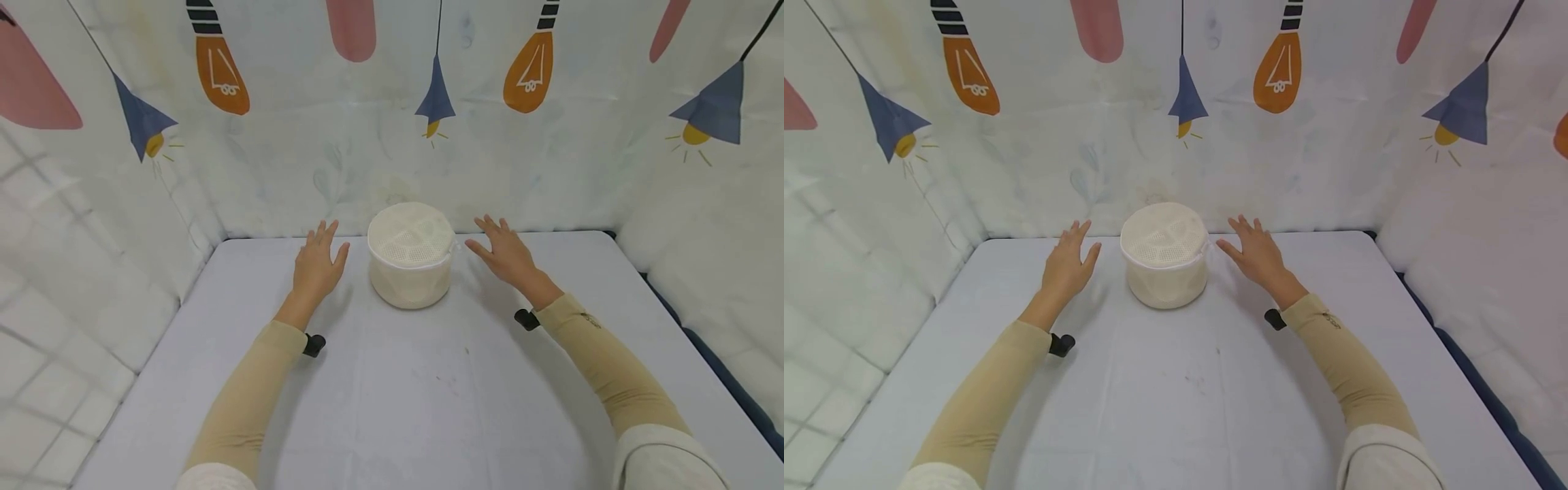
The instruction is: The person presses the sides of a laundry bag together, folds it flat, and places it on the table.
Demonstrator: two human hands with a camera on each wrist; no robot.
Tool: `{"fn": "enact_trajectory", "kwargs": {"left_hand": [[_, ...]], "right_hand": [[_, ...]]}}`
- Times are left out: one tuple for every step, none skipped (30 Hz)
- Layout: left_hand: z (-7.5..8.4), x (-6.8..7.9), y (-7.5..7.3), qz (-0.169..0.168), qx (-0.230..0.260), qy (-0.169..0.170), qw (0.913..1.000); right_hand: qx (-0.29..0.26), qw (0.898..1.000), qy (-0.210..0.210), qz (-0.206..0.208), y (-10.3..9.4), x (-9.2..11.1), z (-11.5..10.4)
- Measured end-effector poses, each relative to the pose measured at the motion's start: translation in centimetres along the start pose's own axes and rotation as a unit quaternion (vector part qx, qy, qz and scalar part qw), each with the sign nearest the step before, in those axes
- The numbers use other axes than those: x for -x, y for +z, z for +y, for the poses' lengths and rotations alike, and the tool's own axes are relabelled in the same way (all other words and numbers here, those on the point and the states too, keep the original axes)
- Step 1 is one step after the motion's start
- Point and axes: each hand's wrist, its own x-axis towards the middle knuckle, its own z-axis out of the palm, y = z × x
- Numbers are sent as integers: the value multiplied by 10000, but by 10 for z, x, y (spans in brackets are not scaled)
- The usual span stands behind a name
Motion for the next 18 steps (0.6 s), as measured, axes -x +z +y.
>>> {"fn": "enact_trajectory", "kwargs": {"left_hand": [[0, 0, 0, 45, 110, 33, 9999], [0, 1, 0, 78, 217, 49, 9997], [0, 1, 0, 113, 305, 69, 9994], [0, 1, 0, 140, 395, 80, 9991], [0, 1, 0, 167, 466, 89, 9987], [0, 1, 0, 200, 516, 99, 9984], [0, 1, 0, 226, 557, 99, 9981], [0, 0, 0, 244, 603, 100, 9978], [0, 0, 0, 266, 654, 117, 9974], [0, -1, 0, 288, 692, 120, 9971], [1, -1, 0, 311, 732, 122, 9968], [1, -2, 0, 330, 786, 131, 9963], [2, -2, -1, 356, 830, 126, 9958], [3, -2, -1, 385, 880, 122, 9953], [3, -2, -1, 414, 911, 109, 9949], [4, -3, -1, 439, 938, 91, 9946], [5, -3, -2, 460, 993, 71, 9940], [5, -3, -2, 478, 1052, 55, 9933]], "right_hand": [[-24, 10000, -6, 0, 0, 0, -1], [-80, 10000, 3, 3, 1, 0, -2], [-145, 9999, 12, -8, 1, 0, -3], [-207, 9998, 12, -5, 1, 0, -4], [-273, 9996, 17, -8, 1, 1, -5], [-346, 9994, 20, -7, 1, 1, -6], [-406, 9992, 21, -2, 1, 1, -7], [-475, 9989, 22, 9, 0, 2, -8], [-527, 9986, 10, 13, 0, 2, -9], [-577, 9983, 13, 28, -1, 2, -10], [-618, 9981, 15, 41, -1, 3, -11], [-654, 9978, 15, 62, -1, 3, -12], [-693, 9976, 7, 89, -1, 3, -13], [-730, 9972, -6, 127, -1, 2, -14], [-756, 9970, -18, 166, 0, 2, -15], [-784, 9967, -25, 215, 0, 1, -15], [-829, 9962, -44, 258, 1, 1, -16], [-882, 9956, -55, 297, 2, 0, -16]]}}
